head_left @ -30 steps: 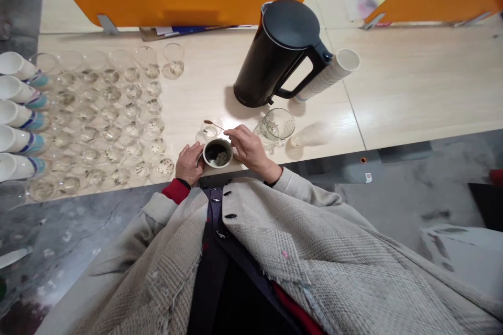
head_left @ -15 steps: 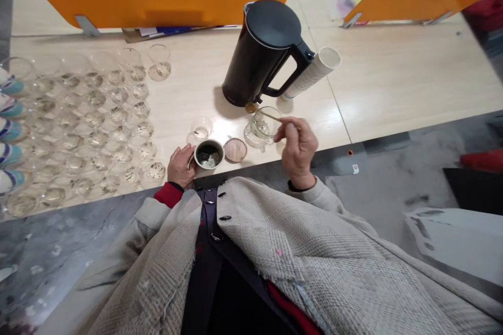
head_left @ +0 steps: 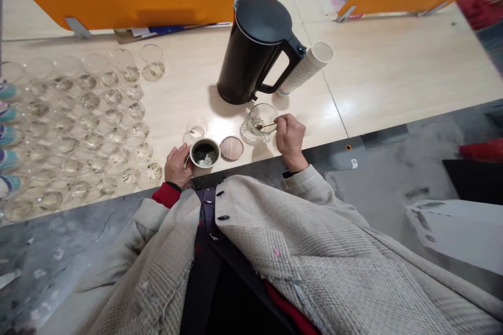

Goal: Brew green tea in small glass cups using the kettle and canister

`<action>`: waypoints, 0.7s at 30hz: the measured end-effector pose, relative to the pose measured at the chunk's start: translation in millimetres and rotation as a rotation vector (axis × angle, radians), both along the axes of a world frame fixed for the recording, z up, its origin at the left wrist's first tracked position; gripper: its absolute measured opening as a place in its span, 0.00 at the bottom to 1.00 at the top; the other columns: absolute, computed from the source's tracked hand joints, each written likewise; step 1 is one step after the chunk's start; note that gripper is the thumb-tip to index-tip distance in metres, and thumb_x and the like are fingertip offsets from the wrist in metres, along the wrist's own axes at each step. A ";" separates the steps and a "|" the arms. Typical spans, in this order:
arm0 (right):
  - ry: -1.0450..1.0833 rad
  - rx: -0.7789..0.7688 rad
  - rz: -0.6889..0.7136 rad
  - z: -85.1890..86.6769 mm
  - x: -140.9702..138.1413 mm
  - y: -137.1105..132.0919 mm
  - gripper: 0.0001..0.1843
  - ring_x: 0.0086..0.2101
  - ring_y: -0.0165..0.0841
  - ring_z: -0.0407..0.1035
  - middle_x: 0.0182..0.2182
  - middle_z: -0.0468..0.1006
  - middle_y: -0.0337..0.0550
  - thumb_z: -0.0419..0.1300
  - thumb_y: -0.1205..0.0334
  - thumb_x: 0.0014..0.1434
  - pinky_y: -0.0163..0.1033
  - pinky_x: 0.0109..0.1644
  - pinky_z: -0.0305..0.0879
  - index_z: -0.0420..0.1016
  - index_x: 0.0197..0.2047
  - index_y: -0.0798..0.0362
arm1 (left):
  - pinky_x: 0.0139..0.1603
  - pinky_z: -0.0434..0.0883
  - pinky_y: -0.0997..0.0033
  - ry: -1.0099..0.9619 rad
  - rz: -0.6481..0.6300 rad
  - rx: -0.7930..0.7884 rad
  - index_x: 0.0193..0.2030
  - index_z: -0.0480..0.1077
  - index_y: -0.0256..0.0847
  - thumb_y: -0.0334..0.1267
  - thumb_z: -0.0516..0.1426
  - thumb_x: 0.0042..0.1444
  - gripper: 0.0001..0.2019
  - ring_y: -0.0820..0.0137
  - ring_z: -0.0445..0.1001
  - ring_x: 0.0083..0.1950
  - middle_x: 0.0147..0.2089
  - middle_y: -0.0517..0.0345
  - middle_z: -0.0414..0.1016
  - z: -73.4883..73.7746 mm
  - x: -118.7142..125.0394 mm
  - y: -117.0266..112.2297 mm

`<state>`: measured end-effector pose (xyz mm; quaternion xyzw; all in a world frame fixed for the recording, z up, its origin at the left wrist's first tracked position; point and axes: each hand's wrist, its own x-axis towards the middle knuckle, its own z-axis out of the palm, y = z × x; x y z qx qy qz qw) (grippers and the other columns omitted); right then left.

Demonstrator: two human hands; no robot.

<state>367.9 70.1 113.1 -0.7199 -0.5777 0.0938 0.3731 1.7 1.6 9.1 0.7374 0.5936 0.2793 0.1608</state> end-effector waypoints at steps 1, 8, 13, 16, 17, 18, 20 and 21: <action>0.055 -0.008 -0.010 1.4 -0.1 2.8 0.13 0.32 0.37 0.75 0.27 0.78 0.40 0.51 0.63 0.66 0.43 0.44 0.70 0.75 0.33 0.49 | 0.78 0.64 0.44 0.000 0.000 0.000 0.64 0.76 0.41 0.43 0.53 0.68 0.22 0.54 0.77 0.71 0.64 0.44 0.83 -0.1 0.0 0.0; 0.568 -0.054 -0.123 1.7 -1.1 17.5 0.09 0.16 0.27 0.64 0.20 0.71 0.30 0.54 0.64 0.61 0.33 0.21 0.59 0.75 0.31 0.50 | 0.79 0.63 0.44 -0.005 0.002 -0.030 0.65 0.76 0.41 0.42 0.52 0.68 0.22 0.54 0.76 0.72 0.64 0.44 0.83 1.0 0.9 -0.2; 0.781 -0.034 -0.166 0.2 -4.2 16.6 0.09 0.20 0.28 0.75 0.23 0.76 0.32 0.61 0.57 0.63 0.31 0.23 0.70 0.75 0.34 0.52 | 0.79 0.63 0.44 -0.005 0.010 -0.043 0.64 0.76 0.42 0.43 0.52 0.69 0.22 0.54 0.76 0.72 0.64 0.44 0.83 3.1 1.2 -0.4; 0.749 0.013 -0.148 -0.6 -3.8 9.5 0.12 0.23 0.29 0.78 0.25 0.79 0.34 0.63 0.52 0.63 0.33 0.26 0.75 0.76 0.36 0.52 | 0.79 0.64 0.45 -0.006 0.016 -0.031 0.64 0.76 0.43 0.44 0.52 0.69 0.22 0.55 0.77 0.71 0.64 0.45 0.83 3.0 1.0 -0.5; 0.716 0.026 -0.140 -1.0 -3.0 6.7 0.12 0.23 0.30 0.78 0.26 0.80 0.35 0.63 0.51 0.64 0.34 0.28 0.76 0.77 0.37 0.53 | 0.79 0.64 0.46 -0.006 0.017 -0.027 0.64 0.76 0.43 0.44 0.52 0.69 0.22 0.55 0.77 0.71 0.64 0.45 0.83 2.9 0.9 -0.5; 0.672 0.034 -0.131 -1.5 -2.0 4.0 0.13 0.24 0.30 0.79 0.27 0.80 0.35 0.62 0.51 0.64 0.34 0.28 0.76 0.77 0.38 0.53 | 0.78 0.64 0.45 -0.006 0.018 -0.025 0.64 0.76 0.43 0.44 0.52 0.69 0.22 0.55 0.77 0.71 0.64 0.45 0.83 2.8 0.9 -0.5; 0.549 0.037 -0.106 -2.4 -0.2 -0.9 0.13 0.25 0.31 0.80 0.28 0.81 0.36 0.60 0.51 0.66 0.36 0.30 0.76 0.78 0.39 0.52 | 0.78 0.64 0.45 -0.008 0.018 -0.030 0.64 0.76 0.43 0.45 0.52 0.69 0.22 0.55 0.77 0.71 0.64 0.45 0.83 2.8 0.7 -0.3; 0.472 0.032 -0.090 -2.6 0.3 -2.9 0.14 0.25 0.32 0.80 0.28 0.81 0.37 0.59 0.51 0.67 0.36 0.30 0.76 0.78 0.40 0.52 | 0.78 0.64 0.44 -0.010 0.017 -0.034 0.64 0.76 0.43 0.45 0.52 0.69 0.22 0.54 0.77 0.71 0.64 0.45 0.83 2.8 0.6 -0.2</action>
